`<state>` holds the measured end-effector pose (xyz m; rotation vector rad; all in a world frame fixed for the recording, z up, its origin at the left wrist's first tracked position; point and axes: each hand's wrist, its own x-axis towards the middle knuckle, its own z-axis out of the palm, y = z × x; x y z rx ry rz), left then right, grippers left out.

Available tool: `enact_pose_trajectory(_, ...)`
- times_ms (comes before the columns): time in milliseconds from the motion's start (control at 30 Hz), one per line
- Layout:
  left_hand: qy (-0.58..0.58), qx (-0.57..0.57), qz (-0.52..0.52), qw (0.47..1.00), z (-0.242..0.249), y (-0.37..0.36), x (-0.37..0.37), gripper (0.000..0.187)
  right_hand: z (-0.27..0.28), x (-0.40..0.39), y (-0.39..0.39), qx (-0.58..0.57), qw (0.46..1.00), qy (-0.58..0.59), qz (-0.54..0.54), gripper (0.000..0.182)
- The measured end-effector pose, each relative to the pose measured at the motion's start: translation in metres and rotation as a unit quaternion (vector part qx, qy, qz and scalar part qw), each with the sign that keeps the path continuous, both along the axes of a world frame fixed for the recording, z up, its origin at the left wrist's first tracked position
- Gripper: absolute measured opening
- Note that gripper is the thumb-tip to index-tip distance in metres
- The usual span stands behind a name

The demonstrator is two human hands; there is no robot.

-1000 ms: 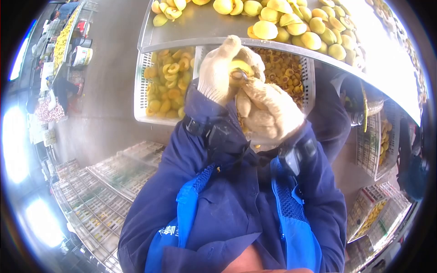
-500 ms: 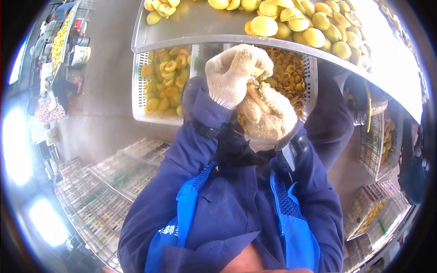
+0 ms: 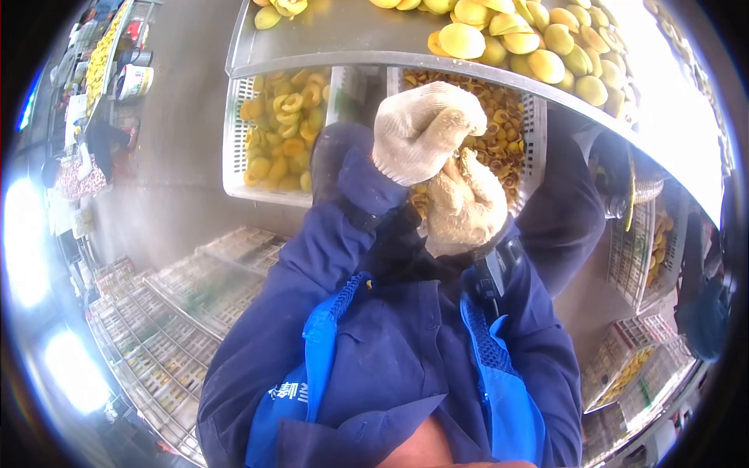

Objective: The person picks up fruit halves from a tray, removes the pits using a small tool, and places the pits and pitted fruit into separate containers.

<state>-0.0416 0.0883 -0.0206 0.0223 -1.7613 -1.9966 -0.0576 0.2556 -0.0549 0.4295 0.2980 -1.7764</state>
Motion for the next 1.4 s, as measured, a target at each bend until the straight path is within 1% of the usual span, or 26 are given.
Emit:
enact_pose_trajectory(33,0.034,0.005,0.013,0.999,0.000,0.002,-0.001,0.031,0.003,0.000,-0.001,0.011,1.000,-0.013,-0.002,0.040)
enact_pose_trajectory(67,-0.050,0.143,-0.052,0.987,0.009,0.000,0.002,0.035,-0.001,0.000,-0.001,-0.007,1.000,0.000,-0.006,0.040)
enact_pose_trajectory(167,-0.052,0.303,-0.057,0.950,0.002,0.009,0.007,0.038,-0.008,0.006,0.000,-0.048,0.998,0.029,-0.017,0.040)
enact_pose_trajectory(200,-0.047,0.294,-0.051,0.953,0.002,0.010,0.008,0.042,-0.007,0.009,-0.001,-0.051,0.998,0.035,-0.023,0.040)
enact_pose_trajectory(300,-0.232,0.240,-0.091,0.938,0.027,-0.003,-0.001,0.043,0.009,0.005,-0.002,0.047,0.995,0.086,-0.021,0.040)
enact_pose_trajectory(333,-0.275,0.204,-0.138,0.929,0.018,-0.011,-0.005,0.049,0.012,0.002,-0.002,0.072,0.990,0.123,0.000,0.039)
enact_pose_trajectory(433,-0.314,-0.057,-0.181,0.930,0.014,-0.026,-0.009,0.050,0.018,-0.012,0.006,0.100,0.955,0.262,0.092,0.036)
enact_pose_trajectory(467,-0.338,-0.074,-0.189,0.919,0.014,-0.029,-0.008,0.050,0.033,-0.016,0.006,0.124,0.927,0.328,0.132,0.039)
enact_pose_trajectory(500,-0.363,-0.090,-0.196,0.907,0.015,-0.030,-0.005,0.050,0.049,-0.020,0.007,0.147,0.892,0.392,0.171,0.044)
enact_pose_trajectory(567,-0.408,-0.125,-0.209,0.880,0.017,-0.036,-0.004,0.051,0.049,-0.043,0.011,0.133,0.777,0.531,0.312,0.049)
enact_pose_trajectory(600,-0.437,-0.051,-0.207,0.874,0.015,-0.040,-0.002,0.055,0.047,-0.041,0.009,0.199,0.667,0.627,0.350,0.055)
enact_pose_trajectory(700,-0.421,0.168,-0.136,0.881,0.004,-0.051,0.006,0.060,0.053,-0.040,0.019,0.259,0.493,0.742,0.374,0.054)
enact_pose_trajectory(733,-0.393,0.156,-0.112,0.899,0.001,-0.053,0.011,0.062,0.050,-0.037,0.028,0.263,0.616,0.664,0.333,0.055)
enact_pose_trajectory(767,-0.364,0.142,-0.087,0.916,-0.001,-0.056,0.016,0.063,0.047,-0.043,0.022,0.358,0.612,0.561,0.428,0.051)
enact_pose_trajectory(833,-0.347,0.186,-0.088,0.915,-0.001,-0.071,0.029,0.060,-0.059,-0.031,0.056,0.384,0.276,0.782,0.406,0.050)
enact_pose_trajectory(867,-0.234,0.138,-0.104,0.957,-0.011,-0.090,0.044,0.049,-0.055,-0.028,0.065,0.395,0.370,0.785,0.303,0.046)
enact_pose_trajectory(900,-0.195,-0.108,-0.121,0.967,-0.011,-0.128,0.055,0.039,-0.044,-0.033,0.056,0.391,0.422,0.778,0.252,0.044)
enact_pose_trajectory(933,-0.132,-0.339,-0.087,0.927,-0.010,-0.167,0.065,0.029,-0.033,-0.039,0.047,0.382,0.472,0.769,0.199,0.041)
enact_pose_trajectory(967,-0.145,-0.506,-0.011,0.850,0.009,-0.170,0.073,0.028,0.001,-0.034,0.049,0.398,0.487,0.743,0.226,0.040)
enact_pose_trajectory(1000,-0.159,-0.650,0.070,0.739,0.029,-0.174,0.080,0.027,0.017,-0.030,0.043,0.387,0.637,0.648,0.155,0.036)
enact_pose_trajectory(1100,-0.334,-0.415,0.283,0.797,0.041,-0.230,0.014,0.035,0.037,-0.044,0.029,0.345,0.757,0.546,0.096,0.034)
enact_pose_trajectory(1167,-0.299,-0.485,0.311,0.761,0.018,-0.276,-0.035,0.035,0.036,-0.049,0.020,0.337,0.784,0.505,0.125,0.038)
enact_pose_trajectory(1233,-0.370,-0.552,0.290,0.688,-0.011,-0.309,-0.081,0.032,0.031,-0.059,0.024,0.283,0.798,0.501,0.179,0.043)
enact_pose_trajectory(1300,-0.435,-0.633,0.186,0.613,-0.039,-0.320,-0.103,0.026,0.022,-0.054,0.022,0.292,0.813,0.474,0.168,0.044)
enact_pose_trajectory(1333,-0.414,-0.715,0.110,0.552,-0.054,-0.324,-0.103,0.024,0.014,-0.050,0.023,0.282,0.819,0.478,0.145,0.043)
enact_pose_trajectory(1400,-0.295,-0.871,-0.006,0.393,-0.076,-0.325,-0.091,0.020,0.009,-0.044,0.019,0.263,0.822,0.497,0.087,0.038)
